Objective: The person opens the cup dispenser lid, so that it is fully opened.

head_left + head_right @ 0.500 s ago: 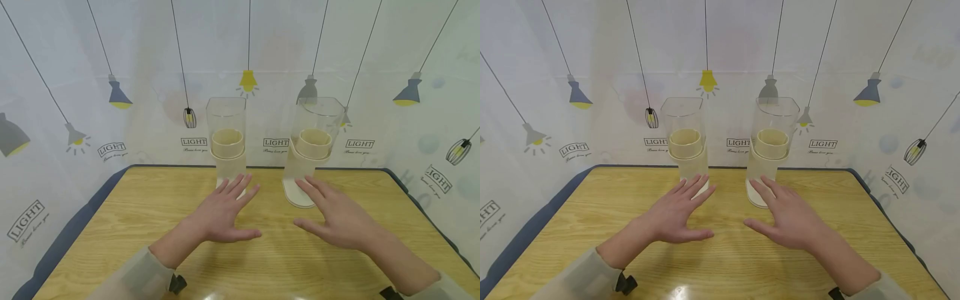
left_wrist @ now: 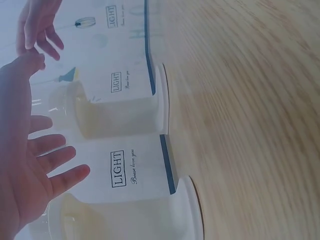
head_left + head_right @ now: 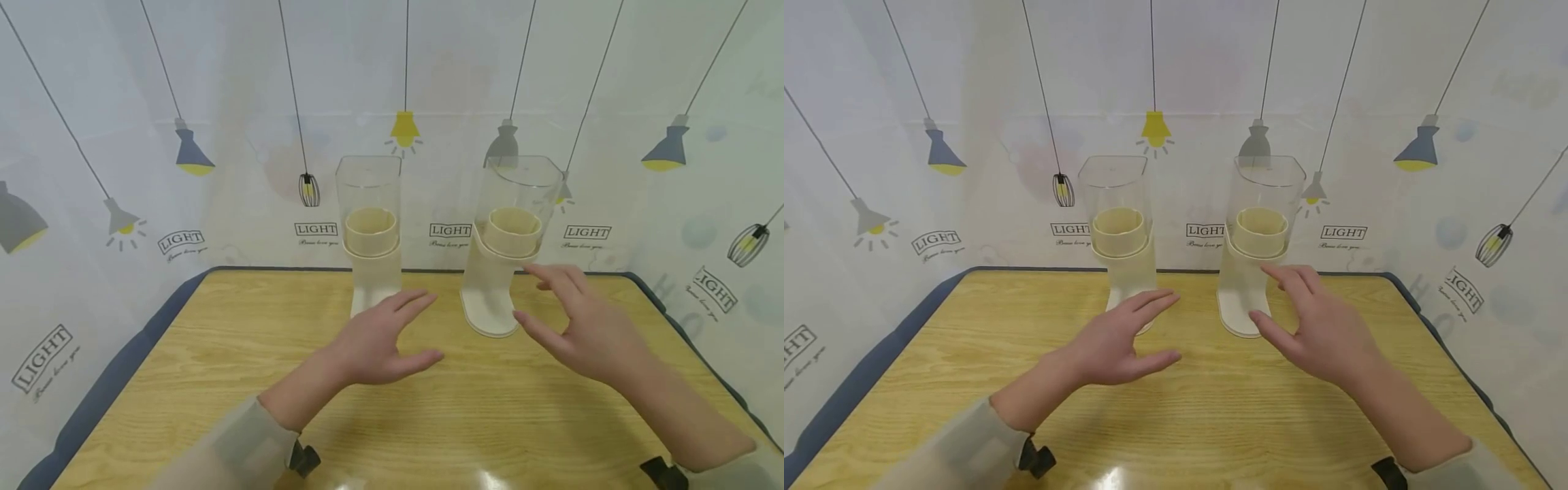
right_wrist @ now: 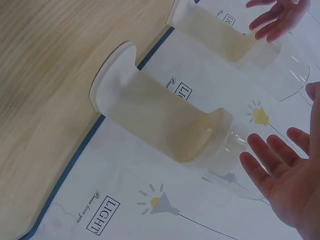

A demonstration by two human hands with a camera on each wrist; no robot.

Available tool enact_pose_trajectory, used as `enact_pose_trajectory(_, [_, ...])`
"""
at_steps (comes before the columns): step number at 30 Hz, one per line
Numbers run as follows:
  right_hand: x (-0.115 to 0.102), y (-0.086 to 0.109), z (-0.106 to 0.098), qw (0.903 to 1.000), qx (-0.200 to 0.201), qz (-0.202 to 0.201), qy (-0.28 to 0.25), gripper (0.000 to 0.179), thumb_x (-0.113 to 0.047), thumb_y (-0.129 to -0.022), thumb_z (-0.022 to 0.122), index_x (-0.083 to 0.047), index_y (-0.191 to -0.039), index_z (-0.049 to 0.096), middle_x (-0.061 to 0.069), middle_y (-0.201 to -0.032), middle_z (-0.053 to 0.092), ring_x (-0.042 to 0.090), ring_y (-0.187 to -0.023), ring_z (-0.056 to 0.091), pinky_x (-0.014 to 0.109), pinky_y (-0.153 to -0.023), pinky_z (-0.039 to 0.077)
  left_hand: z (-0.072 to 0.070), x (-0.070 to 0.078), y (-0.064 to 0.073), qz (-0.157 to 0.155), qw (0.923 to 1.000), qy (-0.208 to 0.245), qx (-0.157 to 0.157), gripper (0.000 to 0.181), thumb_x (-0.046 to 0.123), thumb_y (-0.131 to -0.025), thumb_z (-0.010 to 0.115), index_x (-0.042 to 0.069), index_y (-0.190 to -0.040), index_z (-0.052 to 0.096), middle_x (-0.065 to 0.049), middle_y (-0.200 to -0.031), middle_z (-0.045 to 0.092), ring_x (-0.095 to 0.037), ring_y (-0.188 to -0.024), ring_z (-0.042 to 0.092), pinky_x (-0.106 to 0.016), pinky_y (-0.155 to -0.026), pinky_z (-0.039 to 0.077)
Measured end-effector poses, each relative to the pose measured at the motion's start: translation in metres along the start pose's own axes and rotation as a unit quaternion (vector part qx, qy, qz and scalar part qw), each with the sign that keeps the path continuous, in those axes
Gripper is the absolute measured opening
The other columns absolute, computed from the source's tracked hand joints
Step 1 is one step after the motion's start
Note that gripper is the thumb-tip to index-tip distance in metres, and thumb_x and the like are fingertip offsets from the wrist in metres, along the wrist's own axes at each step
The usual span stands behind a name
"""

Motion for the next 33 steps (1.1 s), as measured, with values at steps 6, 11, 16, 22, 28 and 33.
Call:
enact_pose_trajectory(6, [0.008,-0.009,-0.02,0.999,0.044,0.004,-0.002,0.066,-0.018,-0.084,0.08,-0.011,-0.143,0.053,0.01,-0.129,0.055,0.024,-0.111,0.06,0.025,-0.074,0.049,0.002,0.005,-0.01,-0.014,0.9997,0.019,-0.003,0.08,0.064,-0.092,0.059,0.016,-0.155,0.042,-0.002,-0.152,0.046,-0.018,-0.137,0.045,-0.038,-0.106,0.044])
enact_pose_trajectory(11, [0.012,-0.019,-0.037,0.9956,0.089,0.018,-0.022,0.064,-0.013,-0.083,0.079,-0.01,-0.142,0.055,0.014,-0.132,0.054,0.028,-0.113,0.059,0.021,-0.093,0.041,0.004,0.007,-0.022,-0.016,0.999,0.041,-0.005,0.079,0.064,-0.093,0.057,0.017,-0.155,0.041,-0.002,-0.152,0.045,-0.018,-0.137,0.045,-0.039,-0.106,0.045])
enact_pose_trajectory(16, [0.02,-0.036,-0.047,0.991,0.126,0.018,-0.041,0.061,-0.012,-0.083,0.078,-0.006,-0.14,0.056,0.016,-0.136,0.053,0.032,-0.118,0.053,0.013,-0.097,0.035,0.005,0.008,-0.04,-0.017,0.9979,0.062,-0.008,0.08,0.067,-0.094,0.054,0.019,-0.156,0.039,0.0,-0.155,0.041,-0.017,-0.137,0.044,-0.039,-0.105,0.046])
enact_pose_trajectory(22, [0.031,-0.058,-0.051,0.9915,0.11,0.062,-0.031,0.061,-0.022,-0.087,0.075,-0.007,-0.142,0.054,0.018,-0.139,0.047,0.034,-0.12,0.048,0.043,-0.095,0.042,0.007,0.004,-0.066,-0.031,0.9969,0.071,-0.011,0.08,0.066,-0.094,0.055,0.018,-0.155,0.039,0.0,-0.156,0.039,-0.019,-0.135,0.047,-0.04,-0.102,0.048])
enact_pose_trajectory(28, [0.04,-0.08,-0.047,0.9913,0.083,0.099,-0.024,0.063,-0.031,-0.089,0.074,-0.01,-0.145,0.052,0.018,-0.143,0.042,0.034,-0.127,0.042,0.056,-0.09,0.041,0.006,-0.005,-0.094,-0.054,0.9947,0.086,-0.009,0.08,0.062,-0.094,0.059,0.016,-0.156,0.038,-0.003,-0.156,0.039,-0.02,-0.14,0.041,-0.04,-0.109,0.042])
enact_pose_trajectory(33, [0.047,-0.094,-0.039,0.988,0.052,0.141,-0.036,0.069,-0.041,-0.09,0.072,-0.014,-0.148,0.048,0.017,-0.151,0.033,0.036,-0.138,0.035,0.066,-0.1,0.037,0.009,-0.012,-0.115,-0.067,0.9923,0.103,-0.015,0.083,0.062,-0.094,0.058,0.015,-0.157,0.034,-0.003,-0.158,0.037,-0.019,-0.146,0.032,-0.039,-0.115,0.034])
Point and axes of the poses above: each hand's wrist, its own y-axis away from the middle knuckle, its own z-axis out of the palm, x = y × z, the point moved 5 cm from there along -y, towards the middle knuckle
